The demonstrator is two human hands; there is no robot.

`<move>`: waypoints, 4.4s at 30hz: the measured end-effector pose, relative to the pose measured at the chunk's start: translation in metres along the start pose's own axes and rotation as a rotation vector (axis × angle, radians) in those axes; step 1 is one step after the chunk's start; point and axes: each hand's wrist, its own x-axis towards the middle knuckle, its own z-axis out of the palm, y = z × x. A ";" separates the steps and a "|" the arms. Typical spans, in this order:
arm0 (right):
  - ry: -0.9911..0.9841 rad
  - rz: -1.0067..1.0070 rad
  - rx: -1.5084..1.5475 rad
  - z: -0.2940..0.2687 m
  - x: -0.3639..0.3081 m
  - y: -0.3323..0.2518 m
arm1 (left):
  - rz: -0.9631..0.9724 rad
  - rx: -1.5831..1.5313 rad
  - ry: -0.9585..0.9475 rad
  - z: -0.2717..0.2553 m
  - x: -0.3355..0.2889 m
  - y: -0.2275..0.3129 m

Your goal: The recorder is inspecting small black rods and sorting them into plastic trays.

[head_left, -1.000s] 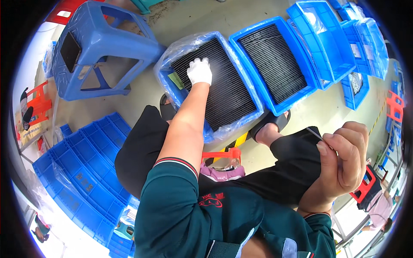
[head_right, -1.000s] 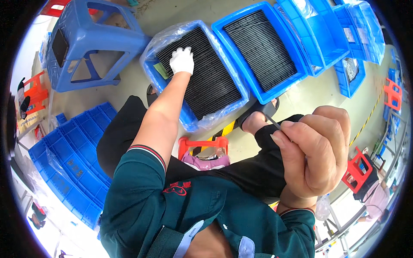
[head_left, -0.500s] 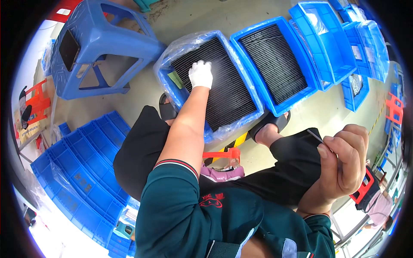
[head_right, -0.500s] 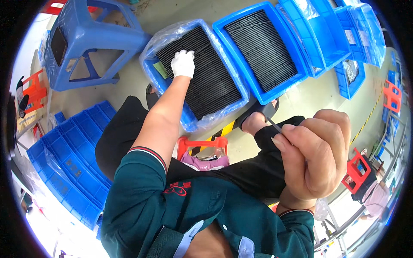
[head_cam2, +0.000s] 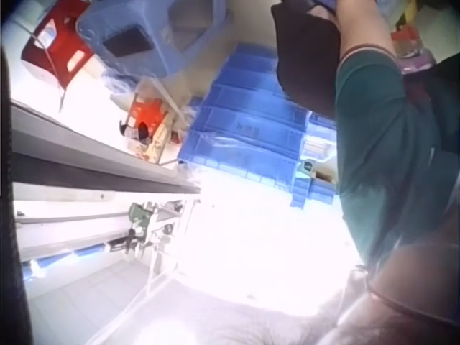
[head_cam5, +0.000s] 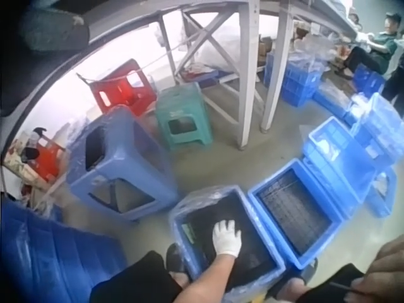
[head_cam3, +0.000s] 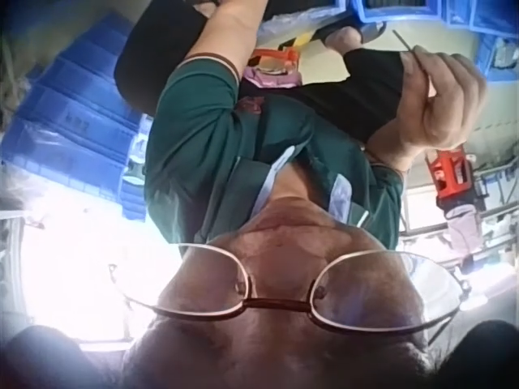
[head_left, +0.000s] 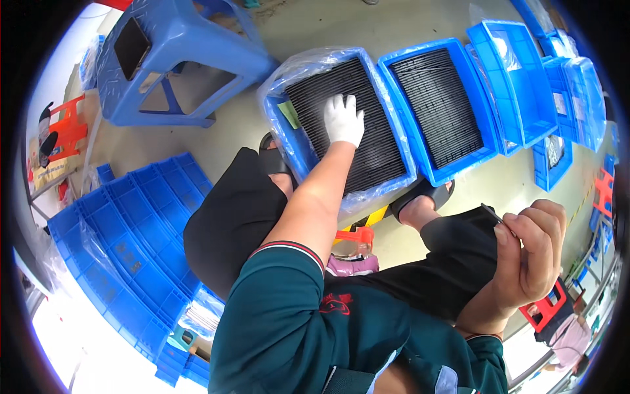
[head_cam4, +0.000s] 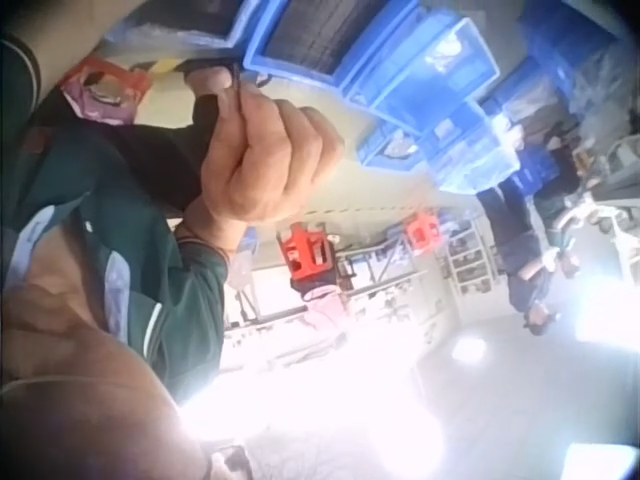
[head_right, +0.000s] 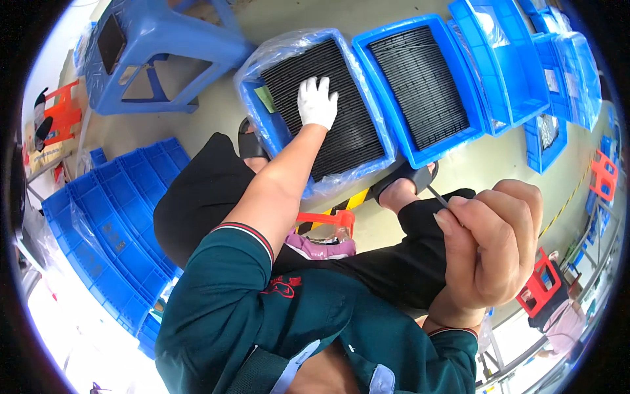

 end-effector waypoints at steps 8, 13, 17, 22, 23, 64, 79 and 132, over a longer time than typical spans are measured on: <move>0.014 -0.020 0.022 -0.006 0.000 -0.002 | -0.797 -0.177 0.248 -0.010 -0.012 -0.031; 0.102 -0.014 0.034 -0.029 -0.006 0.021 | -1.198 -0.489 0.021 -0.009 0.002 -0.041; 0.425 0.195 0.239 -0.056 -0.019 0.036 | -1.035 -0.269 -0.132 -0.011 0.000 -0.046; 0.640 0.317 0.316 -0.086 -0.043 0.046 | -1.020 -0.126 -0.316 -0.034 0.018 -0.045; 0.648 0.338 0.322 -0.092 -0.049 0.047 | -1.047 -0.074 -0.359 -0.039 0.026 -0.039; 0.001 0.626 0.400 -0.114 -0.177 0.116 | 0.526 0.147 -0.655 0.106 -0.017 0.297; 0.013 0.668 0.440 -0.114 -0.175 0.113 | 0.581 0.223 -0.654 0.110 -0.012 0.317; 0.819 0.771 1.681 0.013 -0.046 -0.039 | -0.297 -2.549 -0.458 -0.348 -0.050 0.159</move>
